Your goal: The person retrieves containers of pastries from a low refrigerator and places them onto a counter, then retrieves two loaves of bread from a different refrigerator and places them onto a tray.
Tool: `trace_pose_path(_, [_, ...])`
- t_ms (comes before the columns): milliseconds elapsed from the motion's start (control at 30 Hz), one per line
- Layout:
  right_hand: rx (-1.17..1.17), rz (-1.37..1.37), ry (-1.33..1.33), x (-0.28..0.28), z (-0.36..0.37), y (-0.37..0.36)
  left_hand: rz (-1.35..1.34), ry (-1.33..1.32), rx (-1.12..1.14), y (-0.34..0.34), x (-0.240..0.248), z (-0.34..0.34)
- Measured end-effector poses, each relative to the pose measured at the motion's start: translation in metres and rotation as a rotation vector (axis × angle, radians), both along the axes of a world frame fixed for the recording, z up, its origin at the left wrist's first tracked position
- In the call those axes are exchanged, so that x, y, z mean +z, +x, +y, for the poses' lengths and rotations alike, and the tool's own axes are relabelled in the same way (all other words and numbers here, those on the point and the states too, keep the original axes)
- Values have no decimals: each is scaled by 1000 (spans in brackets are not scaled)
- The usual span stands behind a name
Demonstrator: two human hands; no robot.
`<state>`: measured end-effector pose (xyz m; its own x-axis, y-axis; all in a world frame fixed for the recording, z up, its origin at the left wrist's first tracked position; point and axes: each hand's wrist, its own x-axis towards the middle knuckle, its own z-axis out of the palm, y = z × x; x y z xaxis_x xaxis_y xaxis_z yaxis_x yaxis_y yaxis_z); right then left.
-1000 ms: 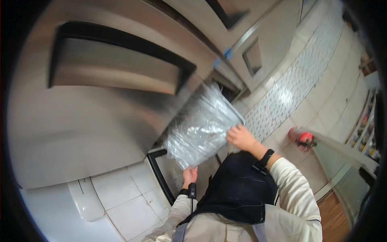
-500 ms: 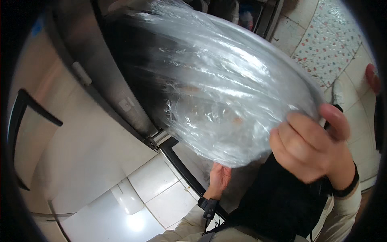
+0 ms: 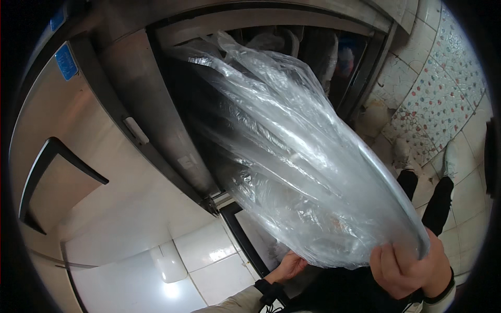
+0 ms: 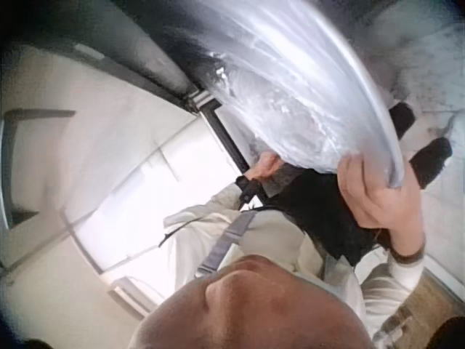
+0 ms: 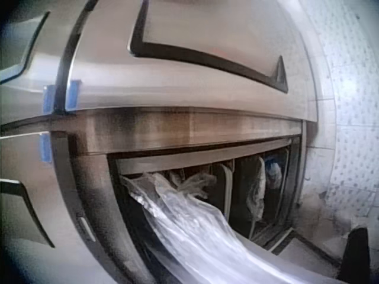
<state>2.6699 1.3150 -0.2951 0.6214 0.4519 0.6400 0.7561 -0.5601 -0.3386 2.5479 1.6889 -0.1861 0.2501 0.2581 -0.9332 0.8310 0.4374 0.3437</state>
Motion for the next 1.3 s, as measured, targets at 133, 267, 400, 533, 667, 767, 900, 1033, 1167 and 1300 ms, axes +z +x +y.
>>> trace_pose_path(133, [0,218,201,3,-13,-5,143,66,-62,-4,-12,-8])
trace_pose_path(267, [1,284,226,11,-20,-3,240,108,-118,-2,-7,-24])
trace_pose_path(400, [-22,273,210,24,-15,7,249,74,-143,6,-1,-26])
trace_pose_path(533, [-9,295,178,46,-10,24,191,39,-159,13,9,-16])
trace_pose_path(667, [-25,265,151,55,7,53,-13,38,-57,23,10,0])
trace_pose_path(767, [-39,257,186,55,22,75,-280,-33,8,32,5,9])
trace_pose_path(900, [-39,260,242,51,38,98,-434,-86,271,52,6,12])
trace_pose_path(1033, [-255,101,400,36,67,125,-621,-138,549,86,16,3])
trace_pose_path(1167, [-511,79,615,23,95,156,-787,-230,803,132,21,0])
trace_pose_path(1300, [-351,450,842,25,129,185,-954,-363,701,169,12,6])
